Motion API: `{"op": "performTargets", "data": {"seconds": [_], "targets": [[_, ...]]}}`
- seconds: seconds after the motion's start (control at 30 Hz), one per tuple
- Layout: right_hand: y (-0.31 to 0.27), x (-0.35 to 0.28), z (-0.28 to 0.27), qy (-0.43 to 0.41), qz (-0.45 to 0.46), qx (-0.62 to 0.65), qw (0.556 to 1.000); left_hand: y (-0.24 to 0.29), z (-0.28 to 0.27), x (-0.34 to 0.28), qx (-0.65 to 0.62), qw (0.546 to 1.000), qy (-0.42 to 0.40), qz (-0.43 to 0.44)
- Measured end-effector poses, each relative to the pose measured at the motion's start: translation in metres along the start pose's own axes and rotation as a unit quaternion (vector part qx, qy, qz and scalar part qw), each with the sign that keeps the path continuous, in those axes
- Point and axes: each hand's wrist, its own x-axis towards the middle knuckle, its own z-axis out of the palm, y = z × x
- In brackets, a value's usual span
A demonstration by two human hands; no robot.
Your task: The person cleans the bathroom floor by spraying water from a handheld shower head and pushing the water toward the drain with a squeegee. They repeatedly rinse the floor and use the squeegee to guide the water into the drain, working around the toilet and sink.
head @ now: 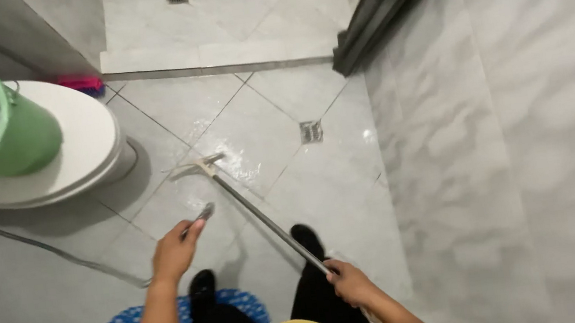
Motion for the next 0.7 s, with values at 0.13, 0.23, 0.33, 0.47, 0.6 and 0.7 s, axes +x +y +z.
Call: {"op": "performTargets", "data": {"seconds": [0.13, 0.23, 0.33, 0.47, 0.6, 0.7], "targets": [[0.017, 0.057, 0.11, 0.076, -0.139, -0.092, 0.983, -0.029, -0.038, 0.005, -0.029, 0.997, -0.044, 0.062], [-0.029, 0.043, 0.171, 0.018, -0.058, 0.051, 0.997, -0.067, -0.071, 0.004, -0.082, 0.988, -0.11, 0.074], [-0.039, 0.053, 0.201, -0.004, -0.139, 0.065, 0.988, -0.09, -0.093, -0.001, -0.041, 0.983, -0.161, 0.082], [-0.054, 0.014, 0.208, 0.023, -0.141, 0.113, 0.983, -0.11, -0.106, 0.004, 0.034, 0.976, -0.191, 0.096], [-0.055, -0.025, 0.206, 0.028, -0.149, 0.117, 0.982, -0.119, -0.108, -0.004, 0.028, 0.976, -0.194, 0.098], [-0.041, -0.05, 0.211, 0.027, -0.15, 0.123, 0.981, -0.113, -0.111, -0.017, 0.024, 0.975, -0.194, 0.108]]}}
